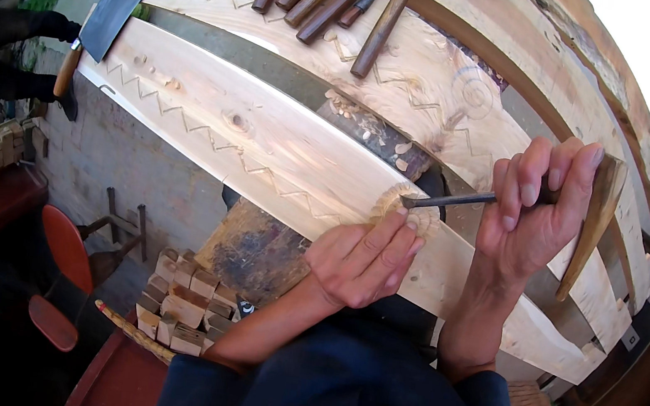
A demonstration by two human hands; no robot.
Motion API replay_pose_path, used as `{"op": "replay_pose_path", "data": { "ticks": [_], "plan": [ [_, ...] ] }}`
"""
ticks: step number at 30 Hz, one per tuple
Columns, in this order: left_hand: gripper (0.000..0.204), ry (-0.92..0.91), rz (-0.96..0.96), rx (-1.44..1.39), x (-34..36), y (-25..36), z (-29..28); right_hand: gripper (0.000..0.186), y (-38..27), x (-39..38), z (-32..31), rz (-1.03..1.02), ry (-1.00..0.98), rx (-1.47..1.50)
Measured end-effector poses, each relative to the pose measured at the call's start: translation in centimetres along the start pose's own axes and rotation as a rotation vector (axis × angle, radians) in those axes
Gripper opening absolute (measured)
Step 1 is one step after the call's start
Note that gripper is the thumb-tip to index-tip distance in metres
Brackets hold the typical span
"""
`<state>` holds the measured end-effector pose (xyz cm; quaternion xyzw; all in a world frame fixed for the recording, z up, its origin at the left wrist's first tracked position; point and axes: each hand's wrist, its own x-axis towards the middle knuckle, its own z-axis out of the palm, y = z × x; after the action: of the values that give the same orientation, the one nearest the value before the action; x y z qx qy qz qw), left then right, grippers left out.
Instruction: The person carves a decorative spiral pattern into a long wooden plank using a chisel and a wooden mallet. They repeatedly position the chisel and strike it to remove wood shavings, refining the design on the plank's surface.
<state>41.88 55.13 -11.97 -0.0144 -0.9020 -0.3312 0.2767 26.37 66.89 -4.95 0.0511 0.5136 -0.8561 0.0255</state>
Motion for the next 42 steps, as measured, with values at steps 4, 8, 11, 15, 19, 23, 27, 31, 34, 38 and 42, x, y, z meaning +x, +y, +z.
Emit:
{"op": "replay_pose_path", "data": {
  "ticks": [4,8,11,15,19,23,27,31,34,38,42],
  "plan": [
    [0.024,0.024,0.011,-0.021,0.0,-0.2,0.2,0.048,0.3,0.1,0.6,-0.022,-0.05,-0.055],
    [0.023,0.026,0.019,-0.014,-0.1,-0.3,0.0,0.048,0.0,-0.7,0.8,-0.034,-0.085,-0.069],
    [0.023,0.031,0.023,-0.015,-0.1,-0.3,0.1,0.047,-0.7,-0.7,1.0,-0.076,-0.056,-0.091],
    [0.024,0.029,0.019,-0.011,-0.1,-0.3,0.0,0.048,-0.6,-0.4,1.3,-0.069,-0.045,-0.093],
    [0.024,0.024,0.019,-0.009,-0.2,-0.4,0.0,0.048,-0.3,-0.5,1.3,-0.052,-0.041,-0.086],
    [0.024,0.029,0.016,-0.01,-0.2,-0.4,0.1,0.048,-0.3,-0.4,1.2,-0.051,-0.053,-0.091],
    [0.024,0.021,0.012,-0.006,0.0,-0.3,-0.1,0.048,-0.3,-0.3,1.2,-0.056,-0.057,-0.114],
    [0.024,0.02,0.003,-0.006,-0.1,-0.2,-0.1,0.047,0.1,0.0,1.4,-0.039,-0.051,-0.16],
    [0.023,0.02,-0.008,-0.012,-0.3,-0.1,0.1,0.047,0.4,0.3,0.9,0.008,-0.083,-0.103],
    [0.023,0.008,-0.004,-0.006,-0.2,-0.1,0.0,0.047,0.1,0.6,1.1,0.06,-0.066,-0.127],
    [0.022,0.0,0.036,-0.09,0.2,-0.3,-0.4,0.048,-0.7,-0.1,2.2,0.049,-0.151,-0.165]
  ]
}}
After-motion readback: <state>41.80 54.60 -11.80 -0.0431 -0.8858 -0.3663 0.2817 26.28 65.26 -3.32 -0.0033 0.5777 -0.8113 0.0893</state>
